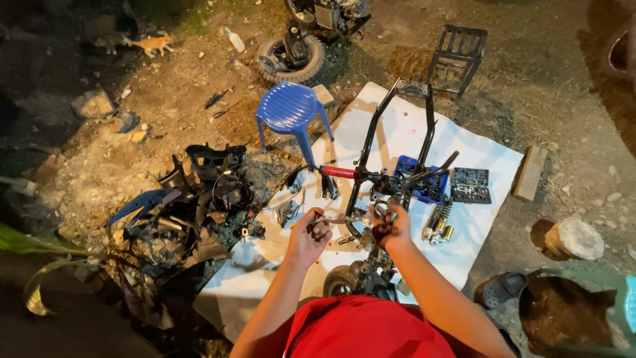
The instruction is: The person works on a motorcycle handlebar assembly laid out on a white sheet, using a wrench to tighten bolts and adjusting various components. A cat walks through the scene and the person briefly touches it before returning to the repair work.
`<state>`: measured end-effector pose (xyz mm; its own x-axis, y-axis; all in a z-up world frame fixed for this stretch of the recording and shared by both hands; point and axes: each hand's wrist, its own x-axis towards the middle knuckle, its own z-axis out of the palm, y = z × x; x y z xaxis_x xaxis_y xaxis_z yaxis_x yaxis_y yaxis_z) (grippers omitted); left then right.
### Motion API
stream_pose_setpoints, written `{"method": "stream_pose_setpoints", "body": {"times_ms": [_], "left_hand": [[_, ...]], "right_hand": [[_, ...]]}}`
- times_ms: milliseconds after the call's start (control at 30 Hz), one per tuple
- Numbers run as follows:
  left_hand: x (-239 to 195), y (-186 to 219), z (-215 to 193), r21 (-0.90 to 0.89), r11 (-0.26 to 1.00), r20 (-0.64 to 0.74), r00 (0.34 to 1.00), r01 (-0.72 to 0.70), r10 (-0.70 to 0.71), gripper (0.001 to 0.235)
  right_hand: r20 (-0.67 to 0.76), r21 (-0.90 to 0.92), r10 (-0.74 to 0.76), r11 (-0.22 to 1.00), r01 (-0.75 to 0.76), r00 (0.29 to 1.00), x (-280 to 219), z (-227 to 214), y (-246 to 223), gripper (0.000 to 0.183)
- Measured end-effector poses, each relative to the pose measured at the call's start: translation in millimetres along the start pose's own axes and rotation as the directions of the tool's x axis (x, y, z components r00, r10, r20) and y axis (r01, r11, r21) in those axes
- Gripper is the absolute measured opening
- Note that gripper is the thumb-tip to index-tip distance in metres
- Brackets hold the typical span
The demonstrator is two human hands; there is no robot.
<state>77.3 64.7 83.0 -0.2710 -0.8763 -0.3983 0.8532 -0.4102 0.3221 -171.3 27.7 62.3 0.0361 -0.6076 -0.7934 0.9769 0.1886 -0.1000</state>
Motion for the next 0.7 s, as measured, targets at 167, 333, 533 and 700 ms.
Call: {"method": "stream_pose_setpoints", "body": {"times_ms": [167,333,533,700], "left_hand": [[1,2,19,0.080,0.997,0.179,0.983,0.022,-0.036,0.014],[0,3,43,0.072,0.991,0.243,0.962,0.110,-0.125,0.012],[2,-6,67,0.051,0.994,0.216,0.971,0.093,-0.102,0.013],[4,-2,76,0.142,0.989,0.391,0.915,0.041,-0.095,0.022]], "right_hand": [[0.223,-0.448,0.082,0.894,0.027,0.971,-48,-12,6,0.025],[0.439,-0.594,0.036,0.762,0.260,0.898,-111,4,8,0.030],[0.600,-0.661,0.002,0.564,0.495,0.800,-150,18,1,0.026],[0.604,-0.612,-0.041,0.617,0.496,0.796,-142,4,-9,0.024]]}}
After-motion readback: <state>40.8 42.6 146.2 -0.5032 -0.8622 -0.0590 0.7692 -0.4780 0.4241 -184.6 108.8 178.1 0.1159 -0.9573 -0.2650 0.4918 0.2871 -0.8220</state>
